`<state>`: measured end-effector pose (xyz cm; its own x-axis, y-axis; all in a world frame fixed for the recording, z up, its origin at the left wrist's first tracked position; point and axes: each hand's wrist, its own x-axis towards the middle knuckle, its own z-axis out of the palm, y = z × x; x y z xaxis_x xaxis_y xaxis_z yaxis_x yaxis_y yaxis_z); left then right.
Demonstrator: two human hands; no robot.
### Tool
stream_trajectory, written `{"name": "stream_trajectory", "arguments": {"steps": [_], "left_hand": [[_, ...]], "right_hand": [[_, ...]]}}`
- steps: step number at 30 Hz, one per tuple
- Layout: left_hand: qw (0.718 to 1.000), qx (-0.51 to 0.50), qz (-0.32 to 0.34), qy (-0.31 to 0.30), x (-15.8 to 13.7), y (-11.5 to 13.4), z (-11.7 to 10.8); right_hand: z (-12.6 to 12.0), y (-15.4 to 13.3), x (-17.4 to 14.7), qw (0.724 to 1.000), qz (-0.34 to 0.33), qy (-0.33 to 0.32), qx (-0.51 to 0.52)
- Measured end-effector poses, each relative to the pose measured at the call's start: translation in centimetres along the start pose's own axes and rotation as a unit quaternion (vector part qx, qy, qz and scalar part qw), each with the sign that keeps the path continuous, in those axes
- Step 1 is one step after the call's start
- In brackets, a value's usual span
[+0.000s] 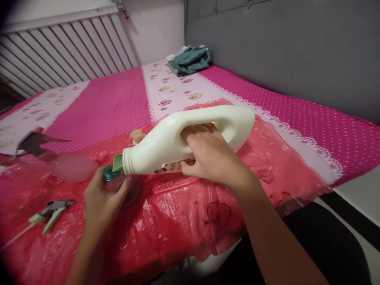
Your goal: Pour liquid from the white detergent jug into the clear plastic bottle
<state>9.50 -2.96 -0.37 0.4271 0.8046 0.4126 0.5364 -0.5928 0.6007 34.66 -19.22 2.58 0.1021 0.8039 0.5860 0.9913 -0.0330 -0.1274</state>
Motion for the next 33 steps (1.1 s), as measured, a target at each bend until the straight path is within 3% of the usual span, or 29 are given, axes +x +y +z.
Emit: {"name": "stream_trajectory", "arguments": {"steps": [33], "left_hand": [[1.0,0.001,0.002,0.005,0.0,0.26,-0.03]], "right_hand": [[-0.05,-0.06,0.01,1.0,0.014,0.0,0.003]]}}
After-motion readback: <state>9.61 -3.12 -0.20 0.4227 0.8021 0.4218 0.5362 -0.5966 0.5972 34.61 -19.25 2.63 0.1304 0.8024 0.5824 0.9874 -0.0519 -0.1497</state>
